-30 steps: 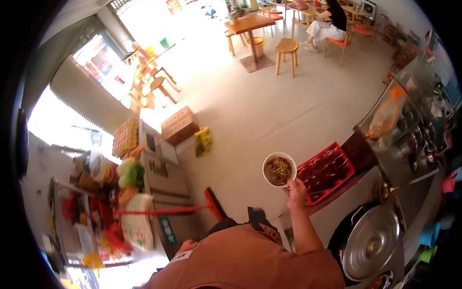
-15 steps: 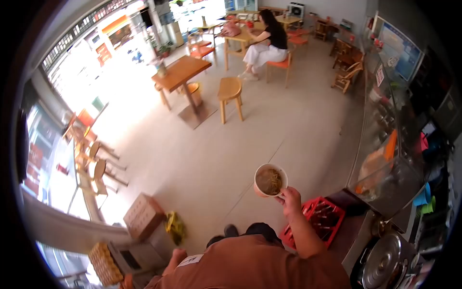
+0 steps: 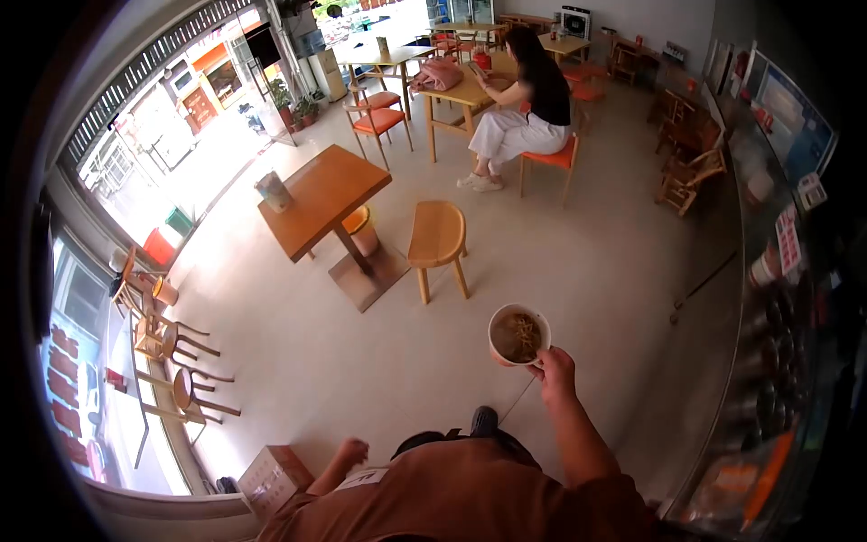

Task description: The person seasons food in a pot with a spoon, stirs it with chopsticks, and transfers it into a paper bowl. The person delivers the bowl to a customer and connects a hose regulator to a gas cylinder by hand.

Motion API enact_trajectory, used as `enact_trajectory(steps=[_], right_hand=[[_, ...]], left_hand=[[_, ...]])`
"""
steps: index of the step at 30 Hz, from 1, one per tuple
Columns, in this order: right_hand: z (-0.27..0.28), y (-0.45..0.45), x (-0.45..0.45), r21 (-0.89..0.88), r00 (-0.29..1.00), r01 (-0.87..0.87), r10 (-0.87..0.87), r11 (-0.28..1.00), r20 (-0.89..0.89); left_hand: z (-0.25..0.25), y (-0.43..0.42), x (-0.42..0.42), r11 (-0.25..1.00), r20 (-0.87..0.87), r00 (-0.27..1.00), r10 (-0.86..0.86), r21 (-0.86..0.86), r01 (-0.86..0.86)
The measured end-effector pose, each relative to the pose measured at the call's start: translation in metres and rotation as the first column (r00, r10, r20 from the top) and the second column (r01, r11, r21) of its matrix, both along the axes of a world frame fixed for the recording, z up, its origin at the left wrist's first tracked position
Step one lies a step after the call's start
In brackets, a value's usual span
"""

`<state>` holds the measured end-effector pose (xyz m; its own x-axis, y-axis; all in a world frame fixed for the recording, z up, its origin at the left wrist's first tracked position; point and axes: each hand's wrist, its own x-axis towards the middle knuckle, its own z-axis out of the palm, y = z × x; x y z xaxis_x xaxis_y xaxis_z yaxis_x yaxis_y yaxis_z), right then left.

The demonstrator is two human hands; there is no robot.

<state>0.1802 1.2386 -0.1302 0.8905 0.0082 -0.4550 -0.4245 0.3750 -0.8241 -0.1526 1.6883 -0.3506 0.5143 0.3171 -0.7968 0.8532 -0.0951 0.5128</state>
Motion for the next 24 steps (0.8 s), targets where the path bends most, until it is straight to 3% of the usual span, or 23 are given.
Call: enact_trajectory(steps=[1,2,4,5,11,13,14,15,16,17,18,19,20,21,24], right_hand=[[0.007,0.010,0.041,-0.007,1.000,0.005,-0.005,1.000,0.005],[0.010,0.020,0.078,0.007,1.000,-0.017,0.017,1.000,0.026],[0.015,0.039,0.154,0.005,0.998,-0.032,0.032,0.999,0.050],[0.017,0.051,0.192,-0.002,0.998,-0.050,0.050,0.999,0.045],[0.001,0.125,0.404,0.001,0.994,-0.050,0.050,0.999,0.093],[0.001,0.149,0.482,0.009,0.999,-0.031,0.031,0.999,0.009],[0.003,0.160,0.511,0.004,1.000,-0.026,0.026,1.000,-0.001],[0.008,0.174,0.541,0.014,1.000,-0.017,0.017,1.000,0.027],[0.012,0.185,0.575,0.027,0.998,-0.012,0.010,1.000,0.060],[0.014,0.194,0.610,0.022,0.998,-0.026,0.025,0.999,0.056],[0.012,0.205,0.647,0.024,0.998,-0.040,0.039,0.999,0.044],[0.007,0.215,0.683,0.031,0.999,-0.015,0.014,0.999,0.036],[0.002,0.228,0.719,0.039,1.000,0.007,-0.008,0.999,0.025],[0.000,0.241,0.753,0.054,1.000,0.007,-0.008,0.999,0.018],[-0.023,0.278,0.873,0.095,1.000,-0.012,0.014,0.995,-0.015]], left_hand=[[-0.037,0.005,0.010,0.764,-0.139,0.787,-0.602,0.187,0.617],[-0.039,-0.010,0.005,0.723,-0.149,0.748,-0.647,0.189,0.664],[-0.029,-0.024,0.017,0.915,-0.154,0.915,-0.373,0.104,0.391],[-0.028,-0.026,0.028,0.947,-0.164,0.941,-0.295,0.083,0.311],[-0.059,0.016,0.174,0.977,-0.186,0.968,-0.170,0.100,0.190],[-0.060,0.045,0.256,0.974,-0.146,0.976,-0.163,0.133,0.183],[-0.052,0.062,0.299,0.976,-0.131,0.981,-0.140,0.149,0.159],[0.000,0.070,0.366,0.989,-0.100,0.995,-0.008,0.148,0.023],[0.054,0.074,0.431,0.981,-0.044,0.987,0.156,0.126,-0.149],[0.025,0.098,0.466,0.918,0.084,0.915,0.394,0.010,-0.396],[0.023,0.116,0.505,0.854,0.207,0.831,0.516,-0.045,-0.519],[0.024,0.135,0.533,0.817,0.318,0.753,0.576,-0.218,-0.533],[0.077,0.130,0.580,0.819,0.366,0.747,0.555,-0.088,-0.567],[0.107,0.130,0.611,0.819,0.405,0.733,0.547,-0.079,-0.568],[0.132,0.125,0.665,0.766,0.469,0.655,0.593,-0.079,-0.637]])
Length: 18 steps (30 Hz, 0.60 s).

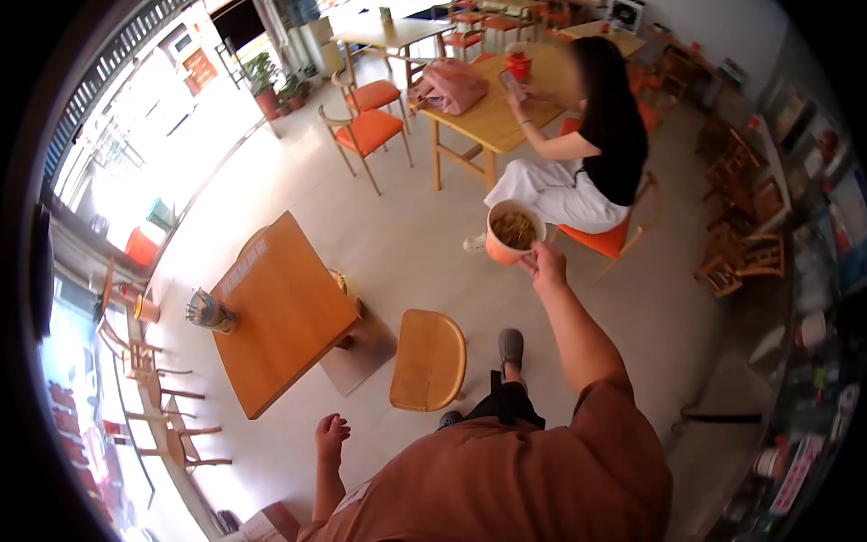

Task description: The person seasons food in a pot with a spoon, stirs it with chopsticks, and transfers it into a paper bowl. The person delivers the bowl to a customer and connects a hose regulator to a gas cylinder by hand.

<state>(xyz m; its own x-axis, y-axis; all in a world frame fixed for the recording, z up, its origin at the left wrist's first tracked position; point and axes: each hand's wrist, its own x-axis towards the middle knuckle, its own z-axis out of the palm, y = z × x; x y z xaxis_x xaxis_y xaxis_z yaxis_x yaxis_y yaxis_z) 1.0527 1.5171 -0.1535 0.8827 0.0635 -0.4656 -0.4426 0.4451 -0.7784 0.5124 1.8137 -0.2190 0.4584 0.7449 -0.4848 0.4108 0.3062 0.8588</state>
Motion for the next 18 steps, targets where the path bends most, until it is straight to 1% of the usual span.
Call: enact_trajectory(steps=[1,3,4,5,6,7,8,9,11,12,13,14,16,18], right_hand=[[-0.006,0.014,0.037,0.000,0.999,-0.029,0.029,1.000,-0.023],[-0.016,0.043,0.110,-0.004,1.000,-0.020,0.020,1.000,0.010],[-0.029,0.058,0.147,-0.003,0.999,-0.053,0.053,0.999,-0.012],[-0.039,0.074,0.191,-0.005,0.999,-0.032,0.032,0.999,0.007],[-0.049,0.088,0.226,-0.007,1.000,-0.004,0.004,1.000,0.022],[-0.055,0.100,0.256,0.017,0.999,-0.029,0.029,0.999,0.046],[-0.061,0.115,0.289,0.019,0.999,-0.011,0.010,1.000,0.048],[-0.066,0.130,0.322,0.011,0.999,0.004,-0.005,1.000,0.051],[-0.080,0.151,0.370,-0.012,0.998,0.020,-0.019,1.000,0.068],[-0.090,0.161,0.397,-0.023,0.996,0.018,-0.015,1.000,0.087],[-0.107,0.170,0.424,-0.011,0.997,0.032,-0.031,0.999,0.071],[-0.107,0.179,0.439,-0.022,0.998,0.037,-0.036,0.999,0.051],[-0.117,0.196,0.472,-0.039,0.998,0.068,-0.069,0.997,-0.015],[-0.122,0.206,0.491,-0.047,0.996,0.079,-0.081,0.996,-0.028]], left_hand=[[-0.012,-0.005,0.002,0.999,-0.064,0.997,0.036,0.006,-0.036],[-0.024,-0.038,-0.002,0.976,-0.201,0.959,0.202,-0.035,-0.213],[-0.039,-0.062,-0.019,0.966,-0.253,0.943,0.215,-0.085,-0.243],[-0.054,-0.086,-0.035,0.952,-0.305,0.926,0.224,-0.135,-0.275],[-0.057,-0.118,-0.048,0.945,-0.410,0.891,0.198,-0.162,-0.285],[-0.051,-0.148,-0.051,0.951,-0.540,0.833,0.119,-0.178,-0.251],[-0.047,-0.180,-0.050,0.955,-0.637,0.770,0.036,-0.204,-0.214],[-0.039,-0.206,-0.038,0.952,-0.696,0.718,-0.026,-0.237,-0.196],[-0.026,-0.239,-0.021,0.940,-0.743,0.665,-0.070,-0.272,-0.205],[-0.018,-0.249,-0.011,0.934,-0.756,0.651,-0.072,-0.279,-0.222],[-0.012,-0.257,-0.003,0.927,-0.762,0.645,-0.058,-0.280,-0.248],[-0.005,-0.262,0.006,0.920,-0.768,0.638,-0.046,-0.281,-0.272],[0.007,-0.260,0.022,0.911,-0.778,0.629,-0.013,-0.269,-0.313],[0.015,-0.251,0.033,0.906,-0.779,0.627,0.015,-0.255,-0.339]])
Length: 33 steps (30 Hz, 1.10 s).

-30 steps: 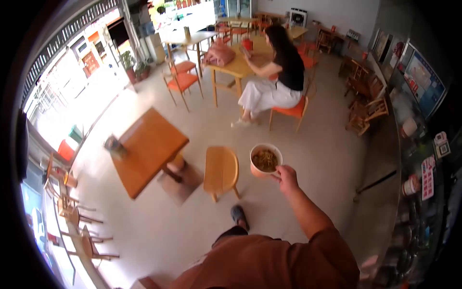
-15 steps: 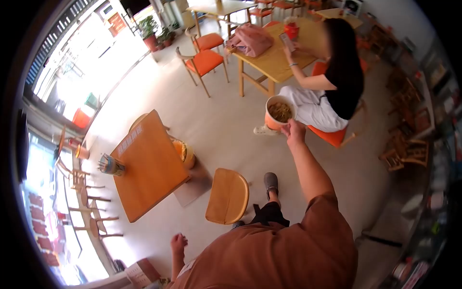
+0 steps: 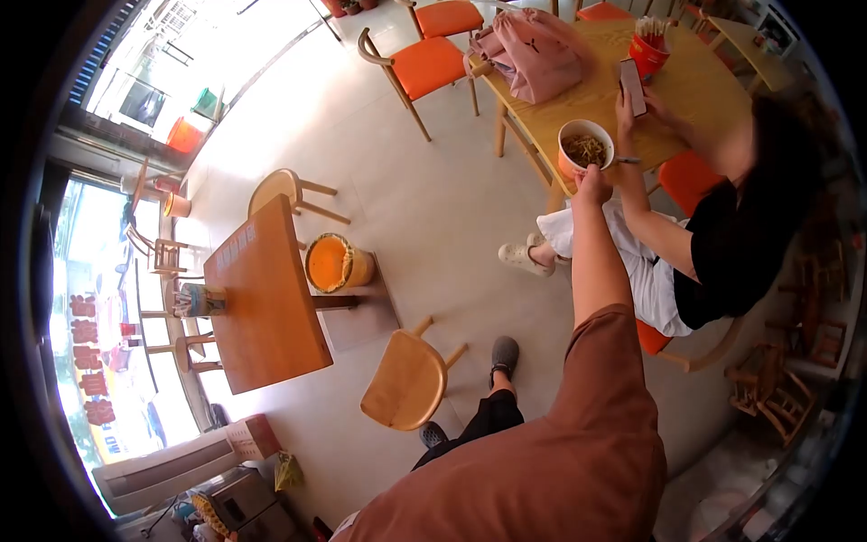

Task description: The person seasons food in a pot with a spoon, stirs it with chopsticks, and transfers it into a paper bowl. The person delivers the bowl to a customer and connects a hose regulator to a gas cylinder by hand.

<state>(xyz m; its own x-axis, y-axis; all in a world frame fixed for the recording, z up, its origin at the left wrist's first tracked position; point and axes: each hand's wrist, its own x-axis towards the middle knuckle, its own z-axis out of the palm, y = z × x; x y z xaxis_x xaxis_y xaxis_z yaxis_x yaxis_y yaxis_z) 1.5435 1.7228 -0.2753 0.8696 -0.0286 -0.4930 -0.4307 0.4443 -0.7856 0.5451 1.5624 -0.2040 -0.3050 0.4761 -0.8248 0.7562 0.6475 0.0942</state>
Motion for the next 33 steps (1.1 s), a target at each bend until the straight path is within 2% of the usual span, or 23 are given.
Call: enact_trajectory(steps=[2,3,5,6,8,9,11,12,13,14,16,17,18,19,20,21,22,23,26,27,28,30,33], right_hand=[[-0.001,0.008,0.012,-0.005,1.000,0.009,-0.009,1.000,-0.005],[-0.005,0.010,0.019,-0.004,0.998,0.034,-0.034,0.999,0.048],[-0.019,0.014,0.033,0.016,0.989,0.066,-0.068,0.998,0.133],[-0.038,0.011,0.041,0.101,0.985,0.044,-0.060,0.994,0.163],[-0.060,0.006,0.041,-0.052,0.966,-0.086,0.096,0.995,0.239],[-0.047,0.003,0.013,-0.068,0.984,-0.089,0.099,0.994,0.151],[-0.074,-0.018,-0.044,-0.086,0.937,-0.213,0.229,0.973,0.264],[-0.121,-0.033,-0.053,-0.032,0.895,-0.408,0.407,0.912,0.181],[-0.201,-0.064,-0.052,0.136,0.836,-0.546,0.548,0.827,0.024],[-0.160,-0.070,-0.131,-0.016,0.857,-0.514,0.514,0.858,0.020],[-0.112,-0.093,-0.272,-0.191,0.909,-0.416,0.405,0.889,-0.096],[-0.119,-0.128,-0.319,-0.523,0.708,-0.638,0.697,0.565,-0.110],[-0.168,-0.169,-0.352,-0.531,0.542,-0.770,0.802,0.354,-0.251],[-0.164,-0.197,-0.405,-0.555,0.333,-0.829,0.857,0.068,-0.393],[-0.159,-0.214,-0.457,-0.651,0.259,-0.712,0.763,-0.263,-0.592],[-0.236,-0.256,-0.461,-0.560,-0.161,-0.484,0.698,-0.672,-0.698],[-0.230,-0.268,-0.495,-0.500,-0.337,-0.331,0.595,-0.800,-0.730],[-0.207,-0.269,-0.531,-0.483,-0.416,-0.284,0.560,-0.828,-0.716],[-0.165,-0.247,-0.621,-0.518,-0.492,-0.259,0.573,-0.815,-0.655],[-0.144,-0.234,-0.650,-0.542,-0.505,-0.255,0.588,-0.801,-0.632],[-0.128,-0.219,-0.672,-0.562,-0.517,-0.253,0.601,-0.787,-0.609],[-0.089,-0.192,-0.722,-0.603,-0.540,-0.265,0.634,-0.752,-0.553],[-0.058,-0.138,-0.799,-0.634,-0.566,-0.335,0.687,-0.697,-0.456]], left_hand=[[0.008,0.002,0.003,0.999,0.002,0.999,0.042,0.030,-0.042],[0.018,0.004,0.016,0.995,0.010,0.996,0.087,0.046,-0.087],[0.037,0.006,0.059,0.971,0.078,0.972,0.221,0.074,-0.227],[0.046,0.008,0.079,0.928,0.150,0.927,0.343,0.097,-0.360],[0.032,-0.002,0.067,0.936,0.168,0.928,0.332,0.059,-0.346],[0.022,-0.009,0.059,0.949,0.190,0.933,0.306,0.022,-0.316],[-0.003,-0.032,0.044,0.924,0.189,0.912,0.363,0.056,-0.379],[-0.015,-0.046,0.040,0.923,0.201,0.910,0.362,0.064,-0.381],[-0.025,-0.058,0.030,0.923,0.210,0.911,0.356,0.075,-0.378],[-0.032,-0.070,0.029,0.919,0.209,0.912,0.352,0.111,-0.379],[-0.040,-0.087,0.015,0.914,0.227,0.915,0.333,0.160,-0.372],[-0.047,-0.103,0.004,0.913,0.242,0.915,0.323,0.173,-0.368],[-0.056,-0.125,-0.010,0.884,0.258,0.890,0.375,0.190,-0.427],[-0.066,-0.144,-0.029,0.876,0.271,0.882,0.386,0.192,-0.443],[-0.078,-0.152,-0.049,0.871,0.282,0.877,0.389,0.198,-0.450],[-0.093,-0.164,-0.071,0.849,0.305,0.860,0.410,0.216,-0.482],[-0.106,-0.185,-0.092,0.842,0.318,0.842,0.435,0.190,-0.506],[-0.118,-0.214,-0.116,0.832,0.332,0.821,0.465,0.155,-0.533],[-0.149,-0.293,-0.200,0.719,0.306,0.723,0.620,0.148,-0.679],[-0.165,-0.328,-0.235,0.719,0.192,0.740,0.645,0.176,-0.672],[-0.147,-0.346,-0.249,0.695,0.202,0.717,0.668,0.177,-0.697],[-0.097,-0.377,-0.293,0.308,0.069,0.321,0.945,0.150,-0.939],[-0.157,-0.457,-0.363,0.159,0.063,0.173,0.983,0.182,-0.970]])
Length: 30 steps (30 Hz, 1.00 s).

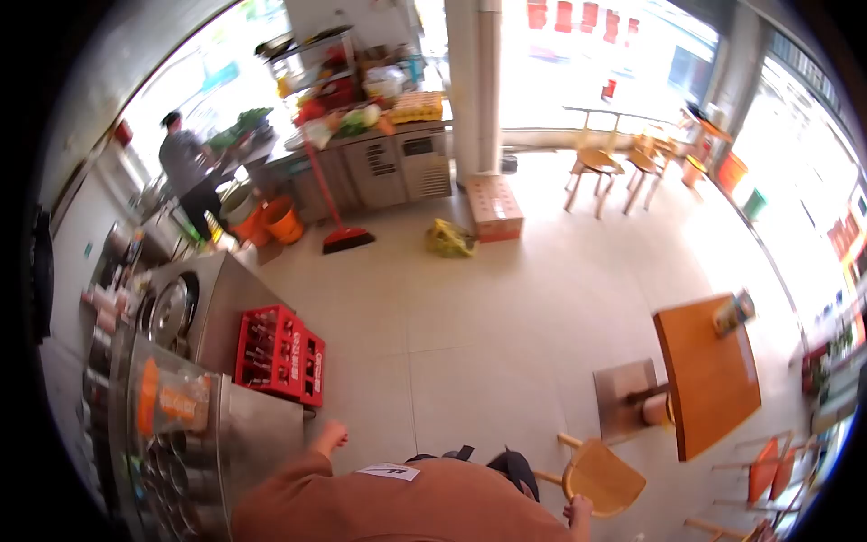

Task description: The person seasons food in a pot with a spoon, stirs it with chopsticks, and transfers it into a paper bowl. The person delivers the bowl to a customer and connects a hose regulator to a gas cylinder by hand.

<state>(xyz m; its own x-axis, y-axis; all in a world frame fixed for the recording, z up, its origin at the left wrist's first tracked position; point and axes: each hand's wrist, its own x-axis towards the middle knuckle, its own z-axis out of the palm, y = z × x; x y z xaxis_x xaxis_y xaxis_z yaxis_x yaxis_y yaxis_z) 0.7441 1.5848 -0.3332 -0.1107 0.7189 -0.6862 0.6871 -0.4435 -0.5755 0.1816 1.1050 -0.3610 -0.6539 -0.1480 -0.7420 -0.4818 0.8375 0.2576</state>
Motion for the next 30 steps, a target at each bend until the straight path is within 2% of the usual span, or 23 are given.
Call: enact_trajectory(steps=[1,3,4,6,10,11,12,13,14,15,17,18,19,20,21,22,23,25,26,27,28,29,30], right_hand=[[-0.001,0.021,-0.029,-0.002,0.998,0.038,-0.038,0.999,-0.040],[-0.003,0.065,-0.103,-0.035,0.984,0.116,-0.119,0.993,-0.130],[-0.005,0.083,-0.142,-0.023,0.995,0.056,-0.058,0.998,-0.081],[-0.005,0.110,-0.217,-0.036,0.999,-0.051,0.050,0.998,-0.015],[-0.044,0.156,-0.395,-0.145,0.967,-0.241,0.250,0.960,0.047],[-0.052,0.168,-0.444,-0.146,0.955,-0.280,0.292,0.949,0.062],[-0.070,0.187,-0.488,-0.033,0.757,-0.645,0.644,0.764,0.113],[-0.110,0.205,-0.535,-0.020,0.201,-0.974,0.907,0.224,0.371],[-0.149,0.223,-0.582,-0.032,-0.300,-0.929,0.697,-0.370,0.651],[-0.142,0.220,-0.643,0.044,-0.074,-0.993,0.866,-0.110,0.494],[-0.120,0.196,-0.794,0.143,0.344,-0.939,0.856,0.312,0.386],[-0.095,0.183,-0.859,0.242,0.351,-0.930,0.864,0.276,0.361],[-0.071,0.164,-0.923,0.311,0.345,-0.920,0.872,0.240,0.347],[-0.025,0.138,-0.983,0.439,0.313,-0.880,0.915,0.179,0.253],[-0.002,0.122,-1.039,0.422,0.286,-0.883,0.948,0.204,0.140],[0.019,0.099,-1.094,0.397,0.238,-0.893,0.971,0.210,0.022],[0.051,0.073,-1.136,0.448,0.174,-0.882,0.985,0.148,0.016],[0.053,0.042,-1.213,0.524,0.074,-0.850,0.997,0.055,0.016],[0.055,0.025,-1.241,0.518,0.049,-0.855,0.999,0.038,0.007],[0.054,0.017,-1.257,0.513,0.033,-0.858,0.999,0.029,0.000],[0.040,0.012,-1.273,0.511,0.001,-0.859,0.997,-0.038,0.076],[0.035,0.005,-1.279,0.477,-0.031,-0.878,0.999,-0.046,0.039],[0.037,-0.009,-1.275,0.229,0.144,-0.962,0.989,0.150,-0.040]], left_hand=[[-0.001,-0.011,-0.008,0.999,0.010,0.999,0.051,0.006,-0.051],[0.003,-0.033,-0.029,0.981,-0.138,0.974,0.182,0.099,-0.169],[0.000,-0.038,-0.026,0.972,-0.120,0.966,0.228,0.084,-0.219],[-0.004,-0.035,-0.023,0.868,-0.151,0.864,0.480,0.225,-0.443],[-0.013,-0.043,-0.010,0.984,0.092,0.988,0.122,0.119,-0.132],[-0.012,-0.052,-0.010,0.979,0.042,0.980,-0.194,0.071,0.191],[-0.054,-0.066,0.006,0.909,-0.240,0.883,-0.403,0.008,0.417],[-0.042,-0.075,-0.004,0.904,-0.024,0.905,-0.424,0.052,0.424],[-0.028,-0.077,-0.015,0.912,0.073,0.909,-0.409,0.039,0.407],[-0.020,-0.079,-0.030,0.903,0.103,0.897,-0.429,0.010,0.430],[-0.010,-0.077,-0.070,0.785,0.071,0.792,-0.606,-0.109,0.610],[-0.012,-0.074,-0.093,0.709,0.039,0.730,-0.682,-0.209,0.674],[-0.016,-0.075,-0.119,0.965,0.012,0.966,-0.258,-0.046,0.258],[-0.014,-0.067,-0.147,0.752,0.075,0.791,0.607,0.267,-0.603],[0.014,-0.047,-0.182,0.510,0.073,0.577,0.814,0.388,-0.768],[0.043,-0.023,-0.215,0.352,0.081,0.443,0.893,0.489,-0.798],[0.030,-0.019,-0.240,0.389,0.062,0.472,0.880,0.475,-0.789],[-0.003,-0.007,-0.282,0.421,0.058,0.513,0.857,0.497,-0.759],[-0.032,-0.011,-0.304,0.343,0.075,0.436,0.897,0.504,-0.793],[-0.071,-0.023,-0.322,0.764,0.033,0.844,0.536,0.406,-0.501],[-0.089,-0.031,-0.347,0.955,0.046,0.999,0.004,0.295,-0.017],[-0.073,-0.034,-0.386,0.966,0.129,0.990,0.050,0.245,-0.080],[-0.026,-0.040,-0.428,0.972,0.228,0.969,0.095,0.191,-0.140]])
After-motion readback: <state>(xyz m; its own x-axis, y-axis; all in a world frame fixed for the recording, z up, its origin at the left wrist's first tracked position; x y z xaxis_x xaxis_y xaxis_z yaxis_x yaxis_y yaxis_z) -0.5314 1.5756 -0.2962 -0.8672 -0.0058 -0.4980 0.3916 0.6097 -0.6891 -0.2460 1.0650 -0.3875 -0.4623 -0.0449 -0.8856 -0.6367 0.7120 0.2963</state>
